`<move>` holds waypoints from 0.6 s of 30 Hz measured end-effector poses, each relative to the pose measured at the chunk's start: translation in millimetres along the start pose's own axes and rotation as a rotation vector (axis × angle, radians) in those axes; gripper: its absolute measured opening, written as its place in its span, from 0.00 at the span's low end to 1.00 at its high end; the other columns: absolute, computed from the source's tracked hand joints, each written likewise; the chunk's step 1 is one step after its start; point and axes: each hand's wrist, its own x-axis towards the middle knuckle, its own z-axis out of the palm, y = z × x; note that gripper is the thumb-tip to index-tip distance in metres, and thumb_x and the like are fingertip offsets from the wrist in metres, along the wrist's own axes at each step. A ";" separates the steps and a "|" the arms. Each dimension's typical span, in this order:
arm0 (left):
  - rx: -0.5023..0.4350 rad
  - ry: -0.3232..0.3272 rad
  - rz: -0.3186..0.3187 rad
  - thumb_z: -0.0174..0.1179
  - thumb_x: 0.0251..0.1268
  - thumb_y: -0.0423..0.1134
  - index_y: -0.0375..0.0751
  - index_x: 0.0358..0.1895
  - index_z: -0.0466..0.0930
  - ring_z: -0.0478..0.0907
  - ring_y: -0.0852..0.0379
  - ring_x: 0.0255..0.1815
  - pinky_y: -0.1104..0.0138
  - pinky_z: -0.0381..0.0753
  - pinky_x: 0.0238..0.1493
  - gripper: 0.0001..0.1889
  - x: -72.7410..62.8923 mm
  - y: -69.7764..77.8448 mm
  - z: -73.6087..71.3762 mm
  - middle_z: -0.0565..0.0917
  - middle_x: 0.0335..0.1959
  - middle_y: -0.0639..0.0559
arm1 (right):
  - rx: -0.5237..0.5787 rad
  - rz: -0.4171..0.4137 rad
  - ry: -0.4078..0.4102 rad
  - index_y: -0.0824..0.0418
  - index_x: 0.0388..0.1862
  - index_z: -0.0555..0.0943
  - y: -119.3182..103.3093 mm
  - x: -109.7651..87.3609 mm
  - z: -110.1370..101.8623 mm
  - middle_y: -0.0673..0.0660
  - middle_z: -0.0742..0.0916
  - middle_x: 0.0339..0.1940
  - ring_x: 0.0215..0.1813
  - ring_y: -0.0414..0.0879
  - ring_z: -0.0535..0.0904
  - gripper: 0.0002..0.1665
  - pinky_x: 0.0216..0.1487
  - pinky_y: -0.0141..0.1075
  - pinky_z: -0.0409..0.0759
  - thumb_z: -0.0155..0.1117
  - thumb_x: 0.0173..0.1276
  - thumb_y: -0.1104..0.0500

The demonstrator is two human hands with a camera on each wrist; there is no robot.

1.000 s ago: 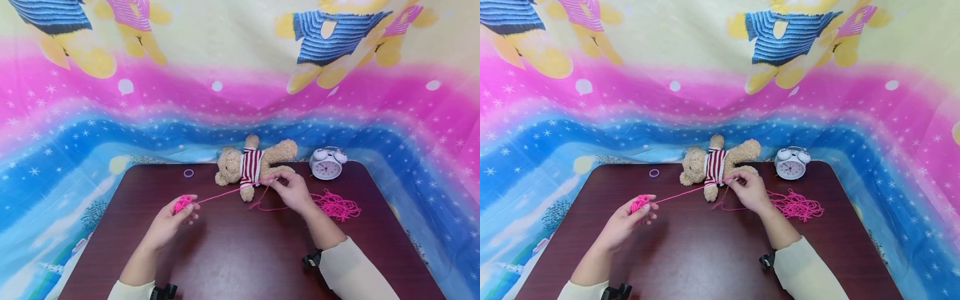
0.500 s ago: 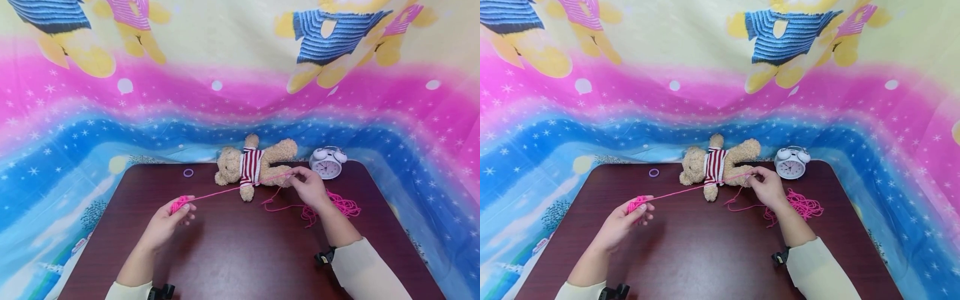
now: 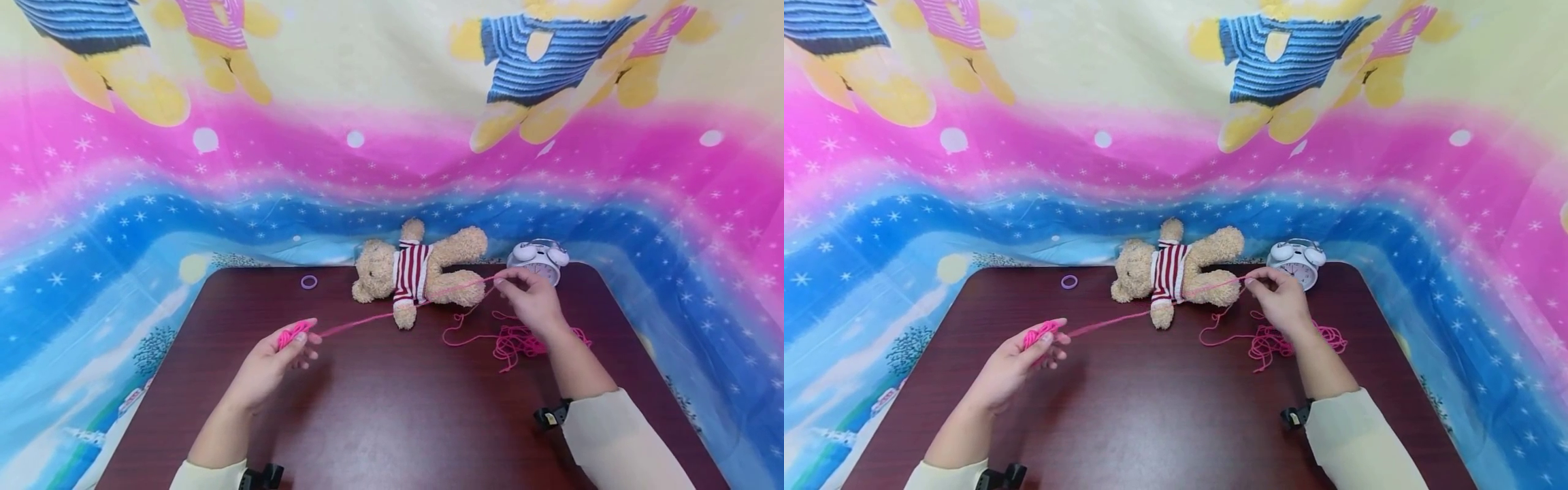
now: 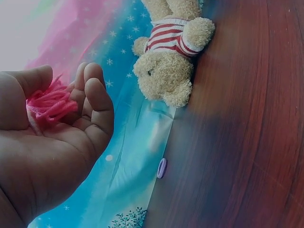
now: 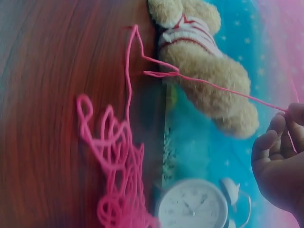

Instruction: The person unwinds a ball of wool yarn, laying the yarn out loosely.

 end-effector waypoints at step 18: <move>0.018 0.013 -0.021 0.53 0.83 0.46 0.40 0.74 0.70 0.83 0.38 0.51 0.58 0.85 0.50 0.24 -5.2 -2.5 -10.9 0.83 0.56 0.38 | -0.106 0.091 0.121 0.63 0.54 0.83 29.8 -5.1 -60.3 0.54 0.84 0.34 0.33 0.44 0.79 0.22 0.29 0.34 0.78 0.64 0.77 0.46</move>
